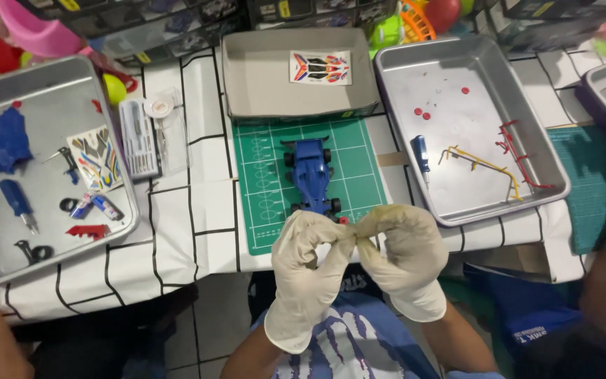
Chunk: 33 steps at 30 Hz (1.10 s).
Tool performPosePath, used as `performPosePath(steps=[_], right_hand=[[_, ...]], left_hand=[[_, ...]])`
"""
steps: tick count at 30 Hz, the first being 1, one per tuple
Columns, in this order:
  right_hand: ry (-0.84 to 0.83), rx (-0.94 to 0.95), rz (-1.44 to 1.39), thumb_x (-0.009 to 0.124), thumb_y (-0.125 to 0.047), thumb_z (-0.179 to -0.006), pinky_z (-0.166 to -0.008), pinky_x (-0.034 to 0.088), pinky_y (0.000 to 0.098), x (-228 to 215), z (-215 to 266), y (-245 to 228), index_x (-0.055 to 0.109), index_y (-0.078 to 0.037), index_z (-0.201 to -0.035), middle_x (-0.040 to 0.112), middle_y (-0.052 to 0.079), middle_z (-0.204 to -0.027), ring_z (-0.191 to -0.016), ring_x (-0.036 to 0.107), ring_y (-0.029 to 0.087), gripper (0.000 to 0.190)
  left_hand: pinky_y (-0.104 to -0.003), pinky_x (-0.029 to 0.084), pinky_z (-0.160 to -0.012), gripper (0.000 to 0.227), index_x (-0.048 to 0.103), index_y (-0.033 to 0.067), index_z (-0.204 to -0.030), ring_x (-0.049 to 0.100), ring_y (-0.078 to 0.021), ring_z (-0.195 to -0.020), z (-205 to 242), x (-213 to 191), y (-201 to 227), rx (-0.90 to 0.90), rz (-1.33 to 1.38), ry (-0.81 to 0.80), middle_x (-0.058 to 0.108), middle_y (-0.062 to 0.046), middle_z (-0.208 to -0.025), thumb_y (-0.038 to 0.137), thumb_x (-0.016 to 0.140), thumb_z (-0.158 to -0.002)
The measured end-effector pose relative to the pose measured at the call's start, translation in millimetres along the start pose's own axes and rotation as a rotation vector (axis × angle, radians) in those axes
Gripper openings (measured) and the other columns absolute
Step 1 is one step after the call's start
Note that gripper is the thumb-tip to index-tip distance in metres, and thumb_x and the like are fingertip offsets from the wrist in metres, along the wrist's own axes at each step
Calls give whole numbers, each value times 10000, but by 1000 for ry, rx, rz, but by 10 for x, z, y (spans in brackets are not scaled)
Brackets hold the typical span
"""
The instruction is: The person assembles a blue toy car chassis on a green cutting mat. They attach red wheels to the axles and use a blue screwdriver to tighten the screws, securing the wheels in place.
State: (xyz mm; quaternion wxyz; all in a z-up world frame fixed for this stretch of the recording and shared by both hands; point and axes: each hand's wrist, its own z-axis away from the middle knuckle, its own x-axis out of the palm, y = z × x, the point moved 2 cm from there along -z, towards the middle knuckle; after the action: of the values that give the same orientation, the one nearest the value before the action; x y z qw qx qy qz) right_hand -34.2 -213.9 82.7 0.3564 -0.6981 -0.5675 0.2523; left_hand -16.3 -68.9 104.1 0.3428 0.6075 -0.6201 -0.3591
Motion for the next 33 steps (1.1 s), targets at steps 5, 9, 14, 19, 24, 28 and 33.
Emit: performPosePath(steps=[5, 9, 14, 19, 24, 28, 33], right_hand=[[-69, 130, -63, 715, 178, -765, -661, 653, 344, -196, 88, 289, 547, 127, -1119, 673, 228, -816, -689, 732, 251, 395], [-53, 87, -55, 766, 176, -735, -662, 652, 402, -214, 84, 446, 546, 205, -1116, 647, 261, -770, -654, 729, 276, 441], [-76, 108, -59, 733, 196, -757, -635, 636, 400, -250, 54, 544, 538, 177, -1083, 633, 267, -769, -656, 716, 284, 381], [-90, 173, -69, 760, 149, -761, -607, 621, 359, -195, -11, 507, 553, 128, -1026, 647, 240, -757, -654, 719, 246, 337], [-199, 367, 318, 704, 172, -785, -614, 581, 330, -222, -118, 496, 603, 48, -929, 671, 180, -735, -629, 693, 215, 215], [-280, 537, 410, 709, 177, -732, -634, 600, 394, -265, -156, 541, 612, 28, -915, 716, 187, -765, -635, 694, 221, 255], [-503, 597, 544, 719, 101, -774, -743, 595, 476, -185, -279, 452, 648, -16, -935, 741, 181, -814, -752, 738, 271, 212]], left_hand=[[-311, 535, -782, 118, 764, 168, -873, 647, -182, -798, -6, -69, -170, -72, -79, -27, 695, 14, -867, 86, 835, -826], [-335, 557, -789, 184, 764, 109, -846, 688, -243, -763, -5, 0, -283, -42, -32, 84, 707, -40, -829, -6, 873, -753], [-338, 549, -819, 139, 741, 112, -848, 686, -254, -770, -16, -11, -373, 47, -62, 95, 697, -32, -836, 13, 831, -812], [-333, 552, -819, 97, 748, 105, -881, 703, -264, -799, -135, -150, -330, 12, 18, 89, 727, -41, -879, 39, 811, -849], [-364, 509, -953, 211, 787, 175, -1070, 650, -239, -993, -76, -415, -654, 85, -275, -7, 719, -31, -1071, 210, 822, -865], [-514, 425, -1080, 456, 698, 159, -1237, 573, -355, -1172, -78, -517, -723, 76, -390, -81, 610, -105, -1259, 266, 866, -826], [-760, 208, -1148, 1036, 475, 80, -1490, 398, -542, -1360, -88, -489, -716, -48, -571, -305, 392, -277, -1486, 412, 963, -639]])
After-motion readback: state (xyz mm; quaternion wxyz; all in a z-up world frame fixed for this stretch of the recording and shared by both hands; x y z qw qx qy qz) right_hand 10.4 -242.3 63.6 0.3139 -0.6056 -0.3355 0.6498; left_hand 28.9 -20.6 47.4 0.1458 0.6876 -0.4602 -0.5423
